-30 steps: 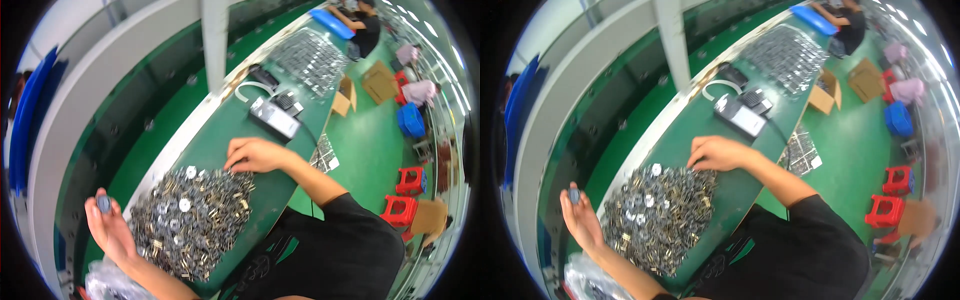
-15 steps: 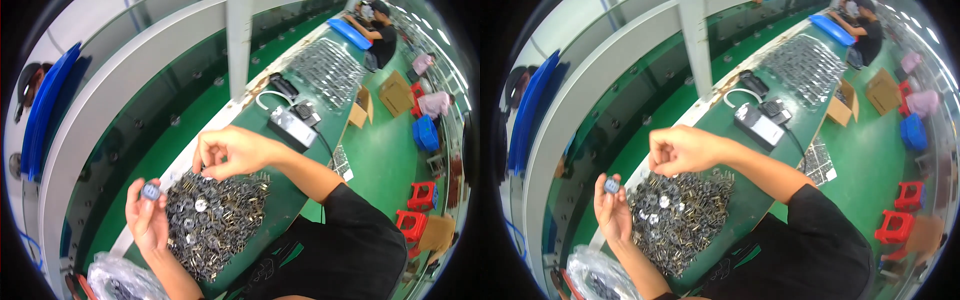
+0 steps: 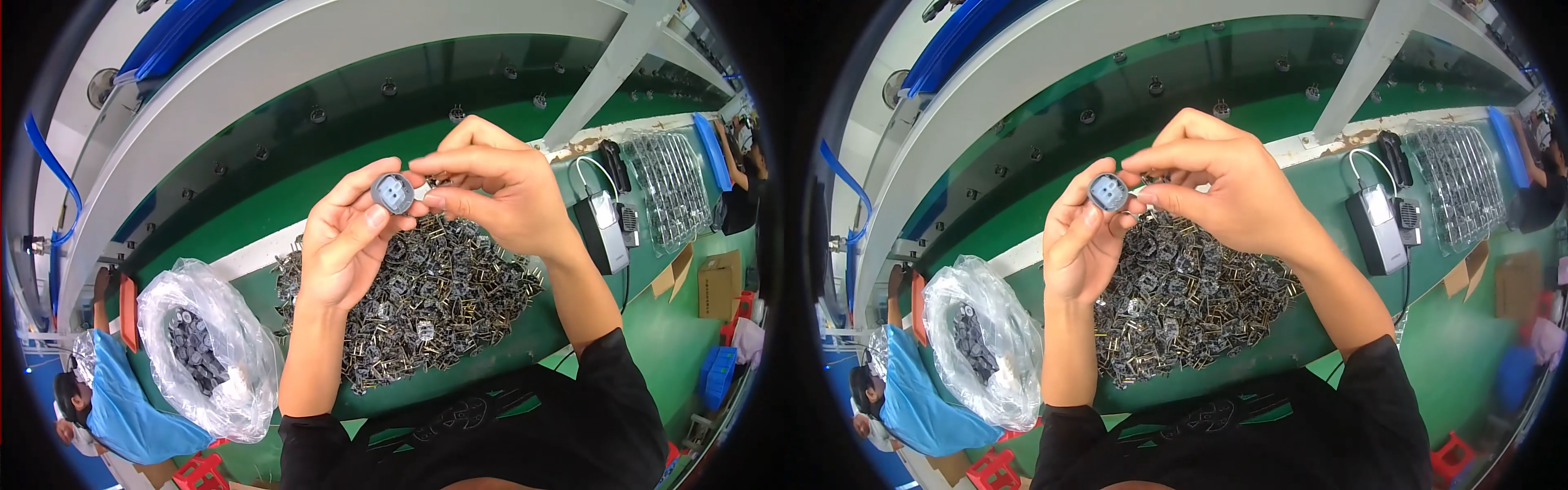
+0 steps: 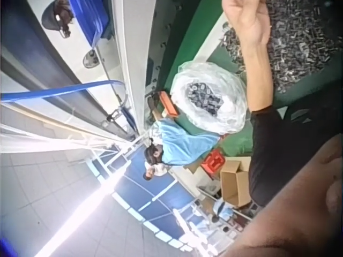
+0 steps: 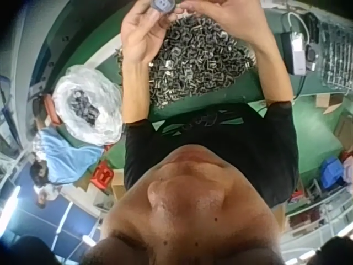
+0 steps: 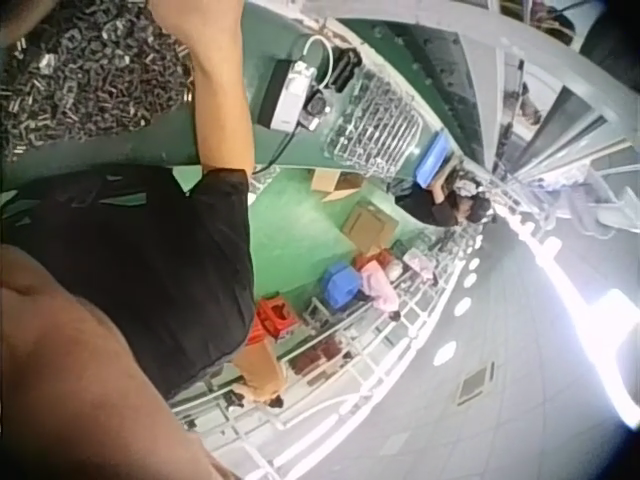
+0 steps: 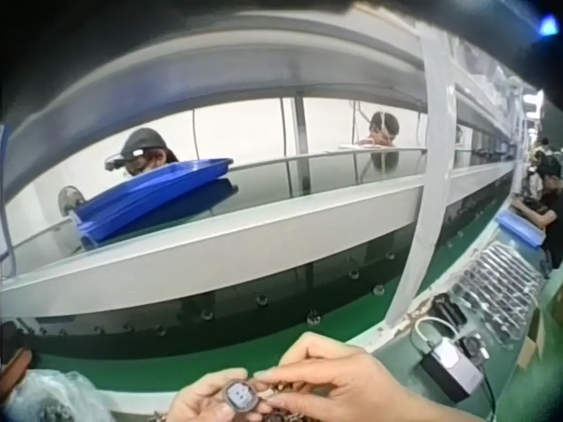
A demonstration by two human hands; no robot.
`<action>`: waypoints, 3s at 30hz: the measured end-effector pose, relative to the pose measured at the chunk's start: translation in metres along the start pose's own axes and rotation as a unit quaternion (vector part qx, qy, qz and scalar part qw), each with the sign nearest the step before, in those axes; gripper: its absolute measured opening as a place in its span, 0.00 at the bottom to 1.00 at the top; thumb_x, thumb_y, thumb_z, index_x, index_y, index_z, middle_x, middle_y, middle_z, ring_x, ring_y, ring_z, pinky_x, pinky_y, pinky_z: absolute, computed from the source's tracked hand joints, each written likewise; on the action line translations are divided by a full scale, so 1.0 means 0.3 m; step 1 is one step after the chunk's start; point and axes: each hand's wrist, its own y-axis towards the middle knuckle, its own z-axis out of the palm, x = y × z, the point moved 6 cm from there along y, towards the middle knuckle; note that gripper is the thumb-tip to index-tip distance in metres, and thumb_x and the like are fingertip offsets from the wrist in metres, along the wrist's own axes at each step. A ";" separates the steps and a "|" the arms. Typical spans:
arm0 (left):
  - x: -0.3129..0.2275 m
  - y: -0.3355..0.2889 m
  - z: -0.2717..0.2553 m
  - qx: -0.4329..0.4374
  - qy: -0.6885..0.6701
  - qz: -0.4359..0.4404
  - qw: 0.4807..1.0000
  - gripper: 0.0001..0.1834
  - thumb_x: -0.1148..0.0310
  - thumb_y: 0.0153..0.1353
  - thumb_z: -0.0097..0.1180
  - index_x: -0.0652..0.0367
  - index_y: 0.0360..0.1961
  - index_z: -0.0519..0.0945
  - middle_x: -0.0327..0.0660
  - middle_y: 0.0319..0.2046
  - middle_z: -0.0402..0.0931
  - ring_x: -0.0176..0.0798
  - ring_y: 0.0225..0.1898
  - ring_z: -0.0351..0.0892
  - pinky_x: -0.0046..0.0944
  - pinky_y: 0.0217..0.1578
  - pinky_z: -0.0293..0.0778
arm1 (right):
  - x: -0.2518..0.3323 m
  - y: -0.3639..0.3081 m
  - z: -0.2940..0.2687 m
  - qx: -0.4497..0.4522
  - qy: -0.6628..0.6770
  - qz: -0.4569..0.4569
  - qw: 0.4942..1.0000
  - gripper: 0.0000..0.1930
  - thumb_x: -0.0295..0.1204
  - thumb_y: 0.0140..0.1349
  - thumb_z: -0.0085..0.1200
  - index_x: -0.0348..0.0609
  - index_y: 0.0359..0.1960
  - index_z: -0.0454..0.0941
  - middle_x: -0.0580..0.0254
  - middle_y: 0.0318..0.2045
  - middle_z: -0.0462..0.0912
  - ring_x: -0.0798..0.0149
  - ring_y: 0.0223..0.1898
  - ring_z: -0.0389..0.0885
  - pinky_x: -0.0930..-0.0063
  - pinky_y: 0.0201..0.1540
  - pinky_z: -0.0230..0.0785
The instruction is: The person inserts small metal pins into grey plastic electrical housing units by hand, securing each pin into place.
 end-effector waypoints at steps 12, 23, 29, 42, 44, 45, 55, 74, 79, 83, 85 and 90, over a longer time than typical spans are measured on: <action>-0.006 0.004 -0.005 -0.021 0.064 -0.039 0.997 0.20 0.76 0.60 0.55 0.65 0.55 0.72 0.46 0.43 0.77 0.39 0.42 0.79 0.35 0.45 0.75 | 0.076 -0.001 -0.064 -0.019 -0.105 -0.096 0.990 0.14 0.18 0.45 0.66 0.41 0.36 0.85 0.66 0.28 0.76 0.73 0.28 0.74 0.82 0.27 0.66; -0.012 -0.006 0.006 0.004 0.024 -0.057 0.998 0.20 0.79 0.59 0.55 0.69 0.53 0.72 0.49 0.44 0.77 0.40 0.42 0.80 0.36 0.45 0.77 | 0.073 0.010 -0.010 -0.019 -0.097 -0.101 0.990 0.11 0.16 0.46 0.64 0.39 0.33 0.83 0.63 0.30 0.78 0.70 0.28 0.78 0.79 0.28 0.70; 0.009 -0.005 0.015 0.040 0.016 -0.071 0.997 0.18 0.74 0.63 0.54 0.72 0.53 0.72 0.51 0.43 0.78 0.40 0.41 0.80 0.35 0.43 0.77 | 0.122 0.001 0.006 0.014 -0.162 -0.142 0.976 0.10 0.15 0.43 0.64 0.38 0.30 0.82 0.61 0.30 0.77 0.68 0.29 0.77 0.78 0.29 0.70; 0.022 -0.009 0.013 0.017 -0.025 -0.061 0.998 0.16 0.76 0.62 0.53 0.70 0.52 0.73 0.51 0.46 0.77 0.41 0.42 0.80 0.36 0.45 0.79 | 0.092 -0.045 0.050 -0.040 -0.235 -0.166 0.957 0.11 0.16 0.45 0.62 0.38 0.32 0.83 0.62 0.30 0.77 0.67 0.30 0.75 0.78 0.28 0.68; 0.016 -0.005 0.024 -0.018 0.055 -0.041 0.997 0.14 0.78 0.60 0.54 0.70 0.48 0.76 0.49 0.45 0.76 0.37 0.41 0.80 0.34 0.45 0.78 | 0.074 -0.041 0.056 -0.032 -0.258 -0.181 0.949 0.12 0.16 0.44 0.61 0.40 0.34 0.82 0.64 0.29 0.76 0.66 0.29 0.74 0.76 0.28 0.67; 0.022 0.003 0.023 -0.015 0.054 -0.046 0.997 0.14 0.78 0.60 0.54 0.70 0.48 0.76 0.49 0.45 0.76 0.37 0.41 0.80 0.34 0.45 0.78 | 0.067 -0.039 0.054 -0.023 -0.280 -0.196 0.940 0.13 0.17 0.44 0.61 0.41 0.35 0.81 0.66 0.28 0.74 0.65 0.28 0.73 0.74 0.27 0.67; -0.057 0.192 -0.489 -0.244 0.539 -0.106 0.799 0.13 0.73 0.60 0.54 0.68 0.43 0.80 0.39 0.31 0.79 0.30 0.30 0.76 0.29 0.33 0.72 | -0.309 -0.240 -0.195 0.083 -0.248 0.160 0.952 0.09 0.27 0.56 0.58 0.40 0.39 0.81 0.58 0.31 0.78 0.61 0.30 0.77 0.71 0.34 0.69; -0.712 -0.542 -0.192 -0.469 0.808 -0.077 0.348 0.19 0.58 0.56 0.53 0.61 0.17 0.82 0.47 0.14 0.76 0.48 0.20 0.79 0.43 0.28 0.74 | -0.452 -0.339 -0.232 -0.016 0.056 0.288 0.956 0.03 0.23 0.60 0.50 0.43 0.29 0.69 0.70 0.32 0.71 0.77 0.27 0.66 0.83 0.29 0.60; -0.808 -0.880 -0.534 -0.506 0.728 -0.316 0.339 0.16 0.62 0.53 0.53 0.65 0.25 0.83 0.49 0.17 0.79 0.46 0.19 0.82 0.40 0.35 0.78 | -0.450 -0.304 -0.192 -0.058 0.177 0.319 0.929 0.03 0.20 0.61 0.50 0.36 0.36 0.75 0.65 0.33 0.75 0.77 0.27 0.69 0.85 0.28 0.61; -0.771 -0.819 -0.697 -0.487 0.810 -0.271 0.182 0.17 0.60 0.52 0.57 0.65 0.33 0.83 0.55 0.30 0.81 0.54 0.38 0.82 0.46 0.44 0.76 | -0.499 -0.346 -0.229 -0.101 0.190 0.331 0.919 0.12 0.22 0.61 0.51 0.33 0.46 0.75 0.66 0.29 0.74 0.74 0.27 0.70 0.82 0.29 0.61; -0.764 -0.778 -0.761 -0.489 0.798 -0.294 0.192 0.17 0.60 0.52 0.57 0.65 0.34 0.82 0.56 0.34 0.81 0.55 0.41 0.81 0.46 0.45 0.76 | -0.512 -0.363 -0.239 -0.079 0.196 0.327 0.921 0.13 0.22 0.61 0.52 0.33 0.48 0.75 0.66 0.29 0.75 0.72 0.27 0.70 0.81 0.30 0.61; -0.753 -0.788 -0.820 -0.523 0.767 -0.302 0.217 0.18 0.60 0.49 0.60 0.65 0.36 0.82 0.57 0.40 0.79 0.57 0.45 0.79 0.48 0.47 0.74 | -0.484 -0.347 -0.203 -0.032 0.210 0.266 0.940 0.08 0.21 0.60 0.52 0.34 0.41 0.76 0.64 0.29 0.74 0.71 0.29 0.71 0.81 0.32 0.63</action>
